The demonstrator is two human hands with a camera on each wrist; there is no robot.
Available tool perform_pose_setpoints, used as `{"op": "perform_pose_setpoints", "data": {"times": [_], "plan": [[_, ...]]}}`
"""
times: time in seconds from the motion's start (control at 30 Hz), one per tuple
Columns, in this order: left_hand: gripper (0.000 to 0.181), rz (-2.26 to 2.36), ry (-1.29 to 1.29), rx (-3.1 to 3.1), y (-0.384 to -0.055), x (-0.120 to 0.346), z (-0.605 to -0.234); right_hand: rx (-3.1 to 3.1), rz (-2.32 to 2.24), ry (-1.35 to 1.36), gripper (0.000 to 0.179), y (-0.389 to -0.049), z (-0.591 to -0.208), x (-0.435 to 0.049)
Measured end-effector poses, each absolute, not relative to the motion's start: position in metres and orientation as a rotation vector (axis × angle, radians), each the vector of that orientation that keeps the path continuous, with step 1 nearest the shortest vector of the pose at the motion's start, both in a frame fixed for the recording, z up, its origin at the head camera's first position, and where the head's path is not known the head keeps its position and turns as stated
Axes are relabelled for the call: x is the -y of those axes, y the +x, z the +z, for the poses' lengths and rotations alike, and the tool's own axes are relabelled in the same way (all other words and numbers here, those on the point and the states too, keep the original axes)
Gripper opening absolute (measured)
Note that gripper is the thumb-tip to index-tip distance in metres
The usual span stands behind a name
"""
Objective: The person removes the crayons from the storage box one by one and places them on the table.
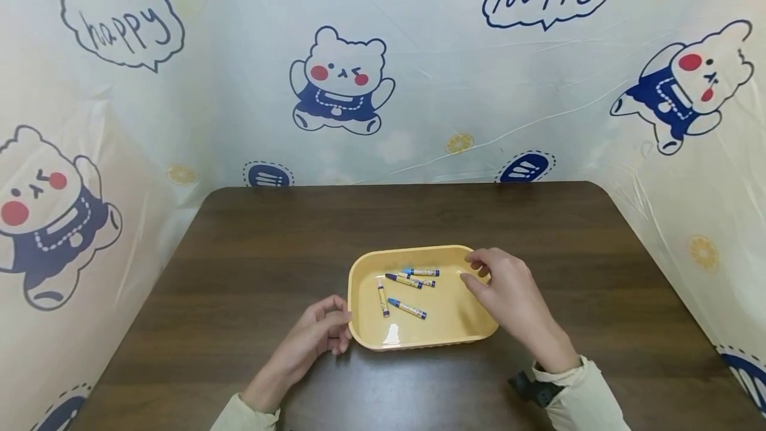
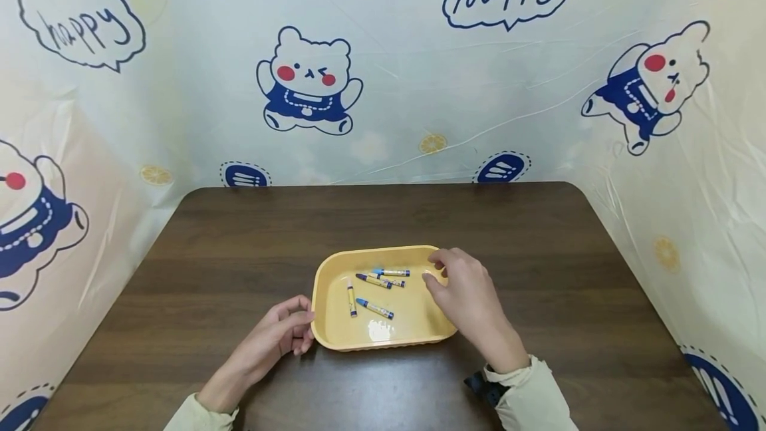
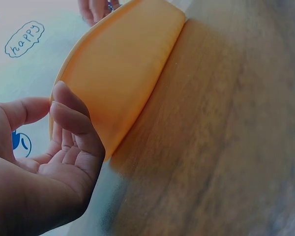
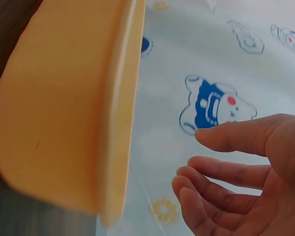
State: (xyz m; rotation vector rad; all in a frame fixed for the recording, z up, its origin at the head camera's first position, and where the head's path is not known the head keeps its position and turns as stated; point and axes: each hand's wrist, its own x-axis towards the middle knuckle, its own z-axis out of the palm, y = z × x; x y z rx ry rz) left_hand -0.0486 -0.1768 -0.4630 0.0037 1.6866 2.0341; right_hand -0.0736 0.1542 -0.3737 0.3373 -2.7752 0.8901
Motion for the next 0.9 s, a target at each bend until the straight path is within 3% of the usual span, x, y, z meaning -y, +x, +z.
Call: {"op": "perform_pose_setpoints", "data": {"times": [0.33,0.9], "plan": [[0.013,2.045,-0.019,-1.678,-0.049,0.176,-0.464,2.857,0.885,0.449,0.024,-0.081,-0.37,-0.115],[0.012,2.051,-0.015,-1.665,-0.048,0.175,-0.464,2.948,0.953,0.619,0.02,-0.088,-0.421,-0.093]]}}
